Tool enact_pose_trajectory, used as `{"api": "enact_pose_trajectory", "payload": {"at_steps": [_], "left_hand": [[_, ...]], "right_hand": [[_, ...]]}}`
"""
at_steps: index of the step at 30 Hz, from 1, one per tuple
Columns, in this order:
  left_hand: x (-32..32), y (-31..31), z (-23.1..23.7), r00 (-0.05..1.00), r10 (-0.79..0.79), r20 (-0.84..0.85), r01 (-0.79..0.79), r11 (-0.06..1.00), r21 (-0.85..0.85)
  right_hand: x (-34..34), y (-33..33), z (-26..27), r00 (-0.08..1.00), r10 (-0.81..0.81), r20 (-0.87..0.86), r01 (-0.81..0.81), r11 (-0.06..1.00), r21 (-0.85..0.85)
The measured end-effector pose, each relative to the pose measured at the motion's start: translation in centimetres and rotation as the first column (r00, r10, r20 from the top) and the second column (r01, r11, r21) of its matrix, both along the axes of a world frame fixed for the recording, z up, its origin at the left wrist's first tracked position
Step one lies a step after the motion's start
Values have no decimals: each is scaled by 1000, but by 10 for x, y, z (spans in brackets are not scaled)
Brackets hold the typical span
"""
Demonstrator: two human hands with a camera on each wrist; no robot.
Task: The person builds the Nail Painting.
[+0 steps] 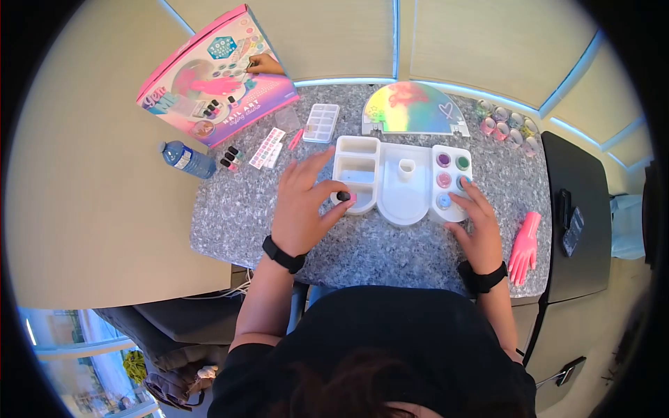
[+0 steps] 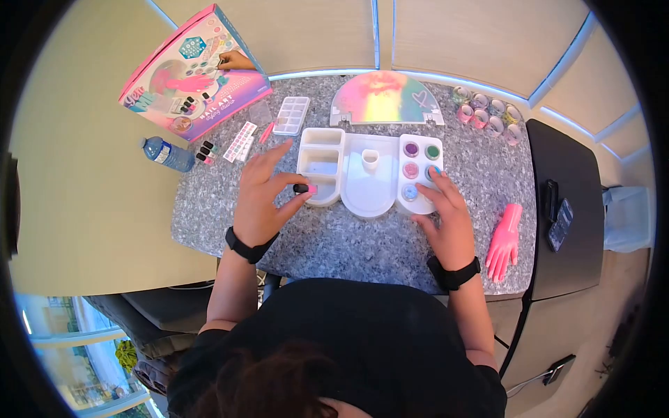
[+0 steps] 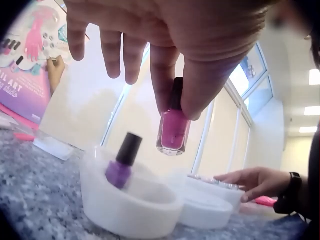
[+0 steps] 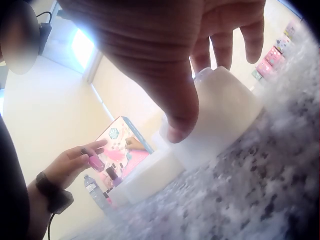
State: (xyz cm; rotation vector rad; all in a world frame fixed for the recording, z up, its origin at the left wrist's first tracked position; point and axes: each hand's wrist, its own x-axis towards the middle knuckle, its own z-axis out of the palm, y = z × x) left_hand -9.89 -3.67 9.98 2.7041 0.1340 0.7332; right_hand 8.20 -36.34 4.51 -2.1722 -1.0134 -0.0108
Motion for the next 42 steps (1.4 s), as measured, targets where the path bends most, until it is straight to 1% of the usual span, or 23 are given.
{"api": "enact_pose_trajectory", "payload": {"at_steps": [3, 5, 12, 15, 17, 18, 19, 20, 21, 22, 24, 25, 27, 28, 30, 31, 33, 34, 36, 38, 39, 40, 42], "left_hand": [[9, 2, -19, 1000, 4, -25, -3, 999, 32], [13, 4, -25, 997, 66, -47, -62, 994, 86], [17, 3, -36, 995, 88, -39, -83, 991, 107], [14, 3, -27, 995, 89, -44, -86, 994, 62], [12, 11, -17, 998, 67, 6, -66, 995, -72], [10, 22, -15, 997, 73, 2, -73, 995, -69], [5, 41, -13, 975, 220, 36, -219, 975, -32], [-1, 62, -10, 930, 360, 76, -361, 932, 0], [-7, 84, -10, 863, 500, 76, -499, 866, -27], [-15, 108, -13, 775, 628, 73, -626, 778, -55], [-29, 151, -28, 557, 827, 73, -829, 559, 1], [-34, 166, -35, 552, 831, 74, -833, 553, 1], [-41, 189, -47, 346, 931, -120, -916, 363, 171], [-45, 201, -53, 343, 932, -120, -917, 360, 171], [-50, 216, -61, 346, 852, -393, -902, 418, 111], [-53, 217, -61, 347, 851, -393, -901, 419, 111], [-60, 213, -67, 382, 876, -296, -905, 419, 74], [-61, 202, -61, 390, 872, -296, -901, 428, 75], [-55, 158, -33, 400, 911, -100, -915, 403, 3], [-45, 99, -11, 683, 719, 128, -709, 695, -121], [-39, 76, -12, 815, 545, 196, -522, 838, -156], [-33, 56, -13, 899, 344, 271, -307, 936, -171], [-18, 22, -5, 984, 82, 158, -66, 992, -104]], "right_hand": [[0, 0, -1, 1000, 7, 10, -7, 1000, 5], [1, 0, -1, 1000, 8, 18, -8, 1000, 7], [0, 1, 0, 1000, 4, 16, -4, 1000, -8], [1, 0, -3, 1000, 7, 15, -7, 1000, 2], [1, 1, -4, 1000, 18, 9, -18, 1000, 10], [0, 1, -2, 1000, 12, 8, -12, 1000, 1], [0, 1, -1, 1000, 6, 9, -6, 1000, -7], [0, 1, -1, 1000, 11, 7, -11, 1000, -5], [0, 2, -1, 1000, 10, 8, -10, 1000, -2], [0, 1, -1, 1000, 10, 8, -10, 1000, 0], [0, 1, -3, 1000, 13, 7, -13, 1000, 1], [0, 1, -3, 1000, 8, 6, -8, 1000, 2], [1, 1, -3, 1000, 13, 8, -13, 1000, -1], [0, 1, -3, 1000, 11, 9, -11, 1000, -5], [0, 1, -2, 1000, 14, 6, -14, 1000, -4], [0, 1, -2, 1000, 13, 4, -13, 1000, -3], [-1, 2, 1, 1000, 11, 6, -11, 1000, -2], [-2, 2, 1, 1000, 10, 11, -11, 1000, 2], [-2, 3, 2, 1000, 1, 0, -1, 1000, 0], [-3, 2, 3, 1000, -1, -6, 1, 1000, -8], [-3, 1, 4, 1000, 2, 7, -2, 1000, -16], [-3, 3, 3, 1000, 5, 22, -4, 1000, -22], [-6, 2, 2, 1000, 1, 30, 0, 1000, -27]]}}
